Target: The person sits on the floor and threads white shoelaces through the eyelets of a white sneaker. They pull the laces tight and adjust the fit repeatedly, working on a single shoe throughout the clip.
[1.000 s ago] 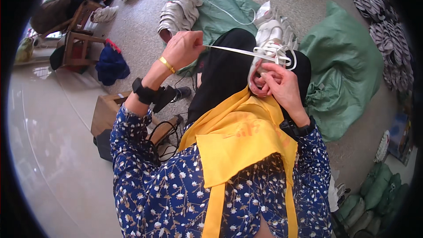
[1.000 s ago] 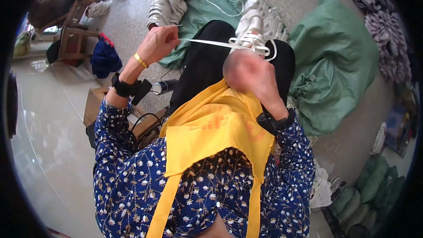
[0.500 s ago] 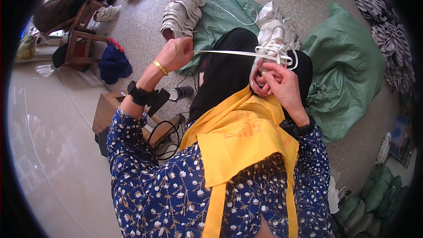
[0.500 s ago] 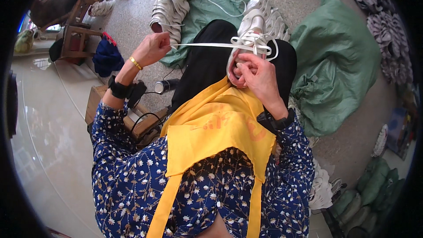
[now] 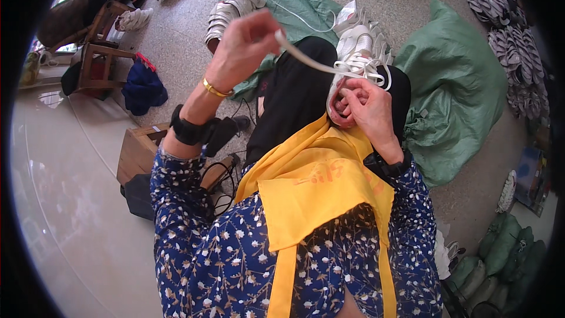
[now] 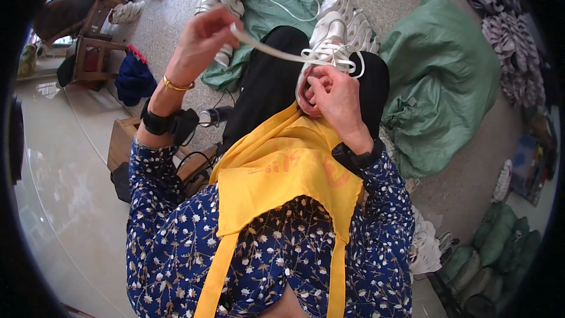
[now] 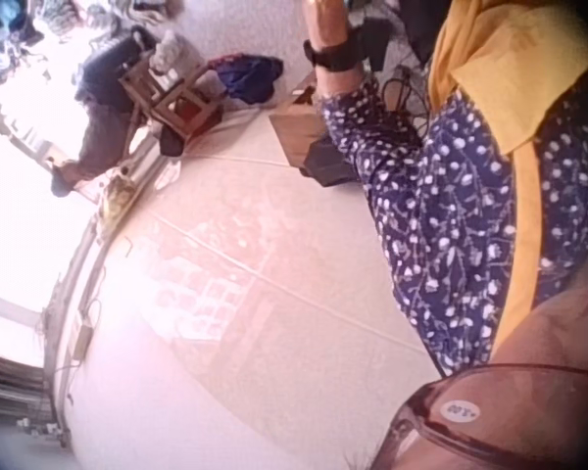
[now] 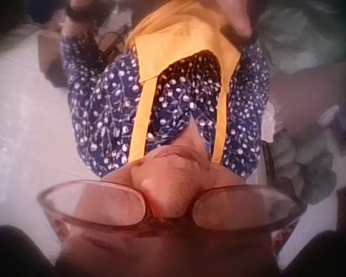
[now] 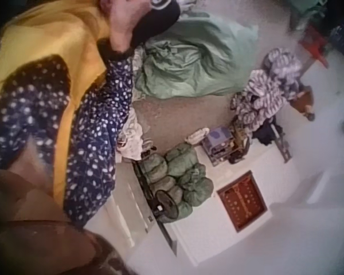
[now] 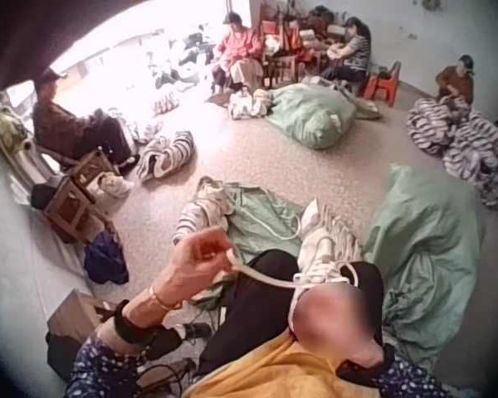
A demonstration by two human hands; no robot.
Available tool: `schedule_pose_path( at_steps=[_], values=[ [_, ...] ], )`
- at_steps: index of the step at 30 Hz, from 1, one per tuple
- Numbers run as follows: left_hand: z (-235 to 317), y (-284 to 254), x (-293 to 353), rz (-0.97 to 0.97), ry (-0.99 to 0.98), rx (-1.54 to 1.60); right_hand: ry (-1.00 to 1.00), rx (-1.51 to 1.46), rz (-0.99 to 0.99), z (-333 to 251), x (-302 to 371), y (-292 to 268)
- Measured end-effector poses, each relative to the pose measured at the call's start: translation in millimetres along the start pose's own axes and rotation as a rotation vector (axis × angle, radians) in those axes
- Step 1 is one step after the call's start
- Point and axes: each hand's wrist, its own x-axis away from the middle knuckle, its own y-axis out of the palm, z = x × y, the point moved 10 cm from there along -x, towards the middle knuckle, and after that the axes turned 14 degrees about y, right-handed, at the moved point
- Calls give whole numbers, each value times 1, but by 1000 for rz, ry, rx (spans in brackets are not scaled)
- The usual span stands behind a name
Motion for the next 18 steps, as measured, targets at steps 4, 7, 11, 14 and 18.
schedule_pose_path(
  at_steps=[4, 7, 11, 14, 18],
  values=[
    [29, 2, -6, 287, 152, 0, -43, -87, 53, 4, 3, -6],
    [-40, 45, 21, -60, -187, -218, -54, -73, 70, 1, 4, -7],
    [-61, 84, 49, -111, -339, 249, -13, -65, 71, 2, -1, -7],
    [-55, 71, 32, 8, -273, 464, 24, 7, 65, -3, -5, -3],
    [-65, 45, 14, 122, -233, 243, 18, 71, 106, -6, -6, -1]
  ],
)
